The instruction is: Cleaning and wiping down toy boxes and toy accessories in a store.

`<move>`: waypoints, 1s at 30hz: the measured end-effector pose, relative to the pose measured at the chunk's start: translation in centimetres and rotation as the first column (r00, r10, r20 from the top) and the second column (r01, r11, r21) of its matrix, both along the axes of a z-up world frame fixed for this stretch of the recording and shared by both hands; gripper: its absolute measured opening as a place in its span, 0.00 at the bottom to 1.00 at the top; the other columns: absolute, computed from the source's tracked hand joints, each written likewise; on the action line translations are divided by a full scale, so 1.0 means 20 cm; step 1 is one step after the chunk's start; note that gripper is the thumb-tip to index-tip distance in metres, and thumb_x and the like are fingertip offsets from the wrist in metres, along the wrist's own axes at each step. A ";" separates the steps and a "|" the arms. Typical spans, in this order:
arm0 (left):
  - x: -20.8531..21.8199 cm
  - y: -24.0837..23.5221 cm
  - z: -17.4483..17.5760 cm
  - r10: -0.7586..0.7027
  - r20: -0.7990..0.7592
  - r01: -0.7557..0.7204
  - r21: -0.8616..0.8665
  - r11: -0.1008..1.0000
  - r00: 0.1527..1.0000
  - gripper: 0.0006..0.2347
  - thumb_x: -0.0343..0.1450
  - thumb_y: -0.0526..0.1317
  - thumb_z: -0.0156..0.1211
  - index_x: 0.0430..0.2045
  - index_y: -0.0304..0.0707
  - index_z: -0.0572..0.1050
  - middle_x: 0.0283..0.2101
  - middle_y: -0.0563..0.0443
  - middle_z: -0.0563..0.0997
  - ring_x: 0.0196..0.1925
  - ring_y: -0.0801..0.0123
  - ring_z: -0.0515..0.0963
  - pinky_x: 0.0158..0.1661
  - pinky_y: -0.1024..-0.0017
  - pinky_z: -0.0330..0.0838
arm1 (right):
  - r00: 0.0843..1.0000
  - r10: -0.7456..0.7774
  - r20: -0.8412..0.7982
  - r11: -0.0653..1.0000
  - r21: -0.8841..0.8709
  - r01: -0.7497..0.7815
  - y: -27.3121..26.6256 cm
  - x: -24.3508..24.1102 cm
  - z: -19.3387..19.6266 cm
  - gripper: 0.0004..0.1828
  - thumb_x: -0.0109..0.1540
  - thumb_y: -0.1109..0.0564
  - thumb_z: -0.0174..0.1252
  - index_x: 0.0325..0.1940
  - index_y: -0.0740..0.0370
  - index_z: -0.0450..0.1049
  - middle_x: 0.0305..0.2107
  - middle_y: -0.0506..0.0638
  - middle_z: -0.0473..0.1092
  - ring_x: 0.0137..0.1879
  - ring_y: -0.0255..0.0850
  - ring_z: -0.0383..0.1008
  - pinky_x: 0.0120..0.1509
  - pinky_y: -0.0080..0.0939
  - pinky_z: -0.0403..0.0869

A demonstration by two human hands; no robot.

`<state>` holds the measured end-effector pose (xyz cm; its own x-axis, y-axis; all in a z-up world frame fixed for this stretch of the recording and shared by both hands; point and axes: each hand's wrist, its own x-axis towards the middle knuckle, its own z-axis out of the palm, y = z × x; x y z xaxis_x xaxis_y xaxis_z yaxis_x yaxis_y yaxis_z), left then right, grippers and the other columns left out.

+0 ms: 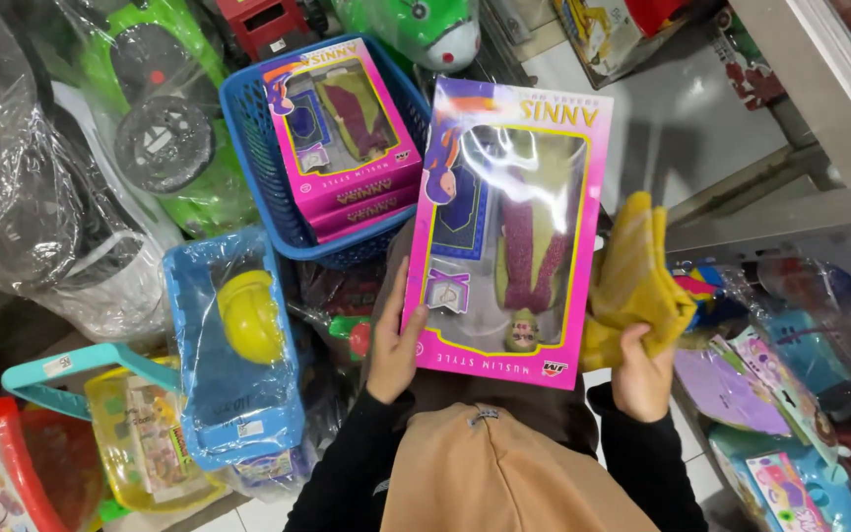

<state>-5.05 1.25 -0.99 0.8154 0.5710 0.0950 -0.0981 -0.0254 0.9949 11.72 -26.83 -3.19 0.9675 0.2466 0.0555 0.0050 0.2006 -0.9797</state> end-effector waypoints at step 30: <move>0.03 0.00 0.05 0.070 -0.172 -0.034 0.206 0.978 0.983 0.32 0.70 0.32 0.65 0.71 0.31 0.58 0.57 0.39 0.77 0.57 0.61 0.78 0.58 0.68 0.68 | 0.981 0.142 -0.135 0.989 0.067 -0.134 0.41 0.83 -0.36 0.25 0.75 0.42 0.43 0.59 0.65 0.72 0.49 0.46 0.73 0.52 0.34 0.72 0.60 0.36 0.70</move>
<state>-4.51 1.24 -0.07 0.7993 0.5970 0.0690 0.0858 -0.2270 0.9701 28.39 -18.63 -10.36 0.9236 0.3788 -0.0591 -0.1621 0.2461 -0.9556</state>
